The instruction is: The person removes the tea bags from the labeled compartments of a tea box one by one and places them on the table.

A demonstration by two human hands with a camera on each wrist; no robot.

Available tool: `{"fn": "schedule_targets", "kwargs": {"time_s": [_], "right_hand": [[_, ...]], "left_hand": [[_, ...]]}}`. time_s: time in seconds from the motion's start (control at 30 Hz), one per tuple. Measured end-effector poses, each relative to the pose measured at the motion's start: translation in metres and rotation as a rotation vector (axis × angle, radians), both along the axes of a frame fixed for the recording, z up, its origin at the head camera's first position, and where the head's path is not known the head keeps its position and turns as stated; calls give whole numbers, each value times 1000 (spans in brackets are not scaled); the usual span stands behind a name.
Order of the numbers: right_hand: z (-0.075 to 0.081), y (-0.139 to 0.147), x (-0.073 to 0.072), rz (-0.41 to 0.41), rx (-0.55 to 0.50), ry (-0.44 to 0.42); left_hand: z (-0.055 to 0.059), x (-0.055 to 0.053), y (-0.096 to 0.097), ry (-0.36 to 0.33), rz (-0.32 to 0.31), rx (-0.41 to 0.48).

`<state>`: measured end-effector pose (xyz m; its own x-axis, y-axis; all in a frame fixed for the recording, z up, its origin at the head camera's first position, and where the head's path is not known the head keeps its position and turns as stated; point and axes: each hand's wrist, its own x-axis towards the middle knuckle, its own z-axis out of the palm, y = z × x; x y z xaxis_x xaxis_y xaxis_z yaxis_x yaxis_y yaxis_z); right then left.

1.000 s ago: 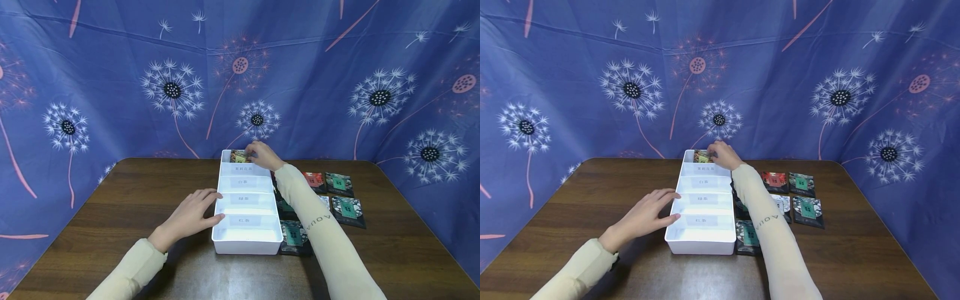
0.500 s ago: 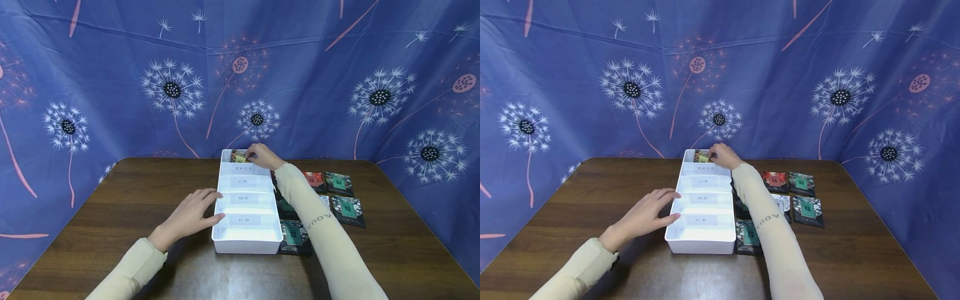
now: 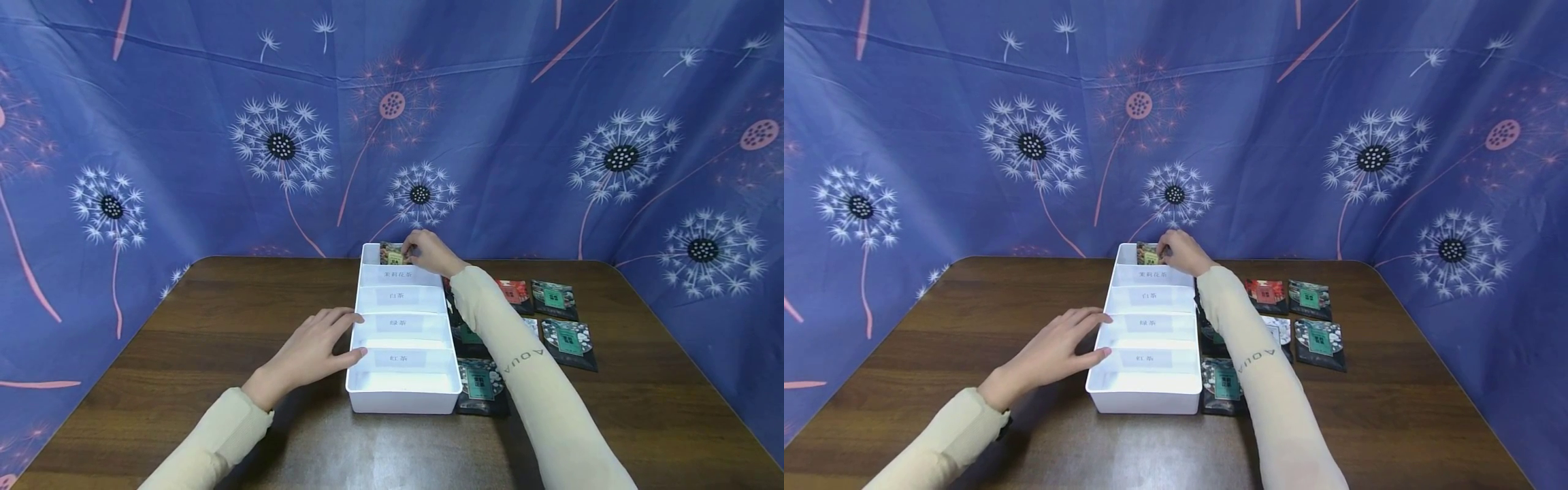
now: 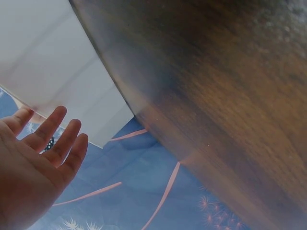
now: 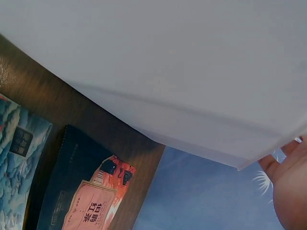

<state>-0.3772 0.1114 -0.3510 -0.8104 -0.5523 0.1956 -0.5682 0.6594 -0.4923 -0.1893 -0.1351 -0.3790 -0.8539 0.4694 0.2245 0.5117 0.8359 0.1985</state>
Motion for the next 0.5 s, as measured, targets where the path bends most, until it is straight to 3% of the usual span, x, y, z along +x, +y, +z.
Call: {"fn": "schedule_targets", "kwargs": {"time_s": [0.5], "right_hand": [[15, 7, 4, -19, -50, 123]], "left_hand": [[1, 0, 0, -12, -5, 5]]}}
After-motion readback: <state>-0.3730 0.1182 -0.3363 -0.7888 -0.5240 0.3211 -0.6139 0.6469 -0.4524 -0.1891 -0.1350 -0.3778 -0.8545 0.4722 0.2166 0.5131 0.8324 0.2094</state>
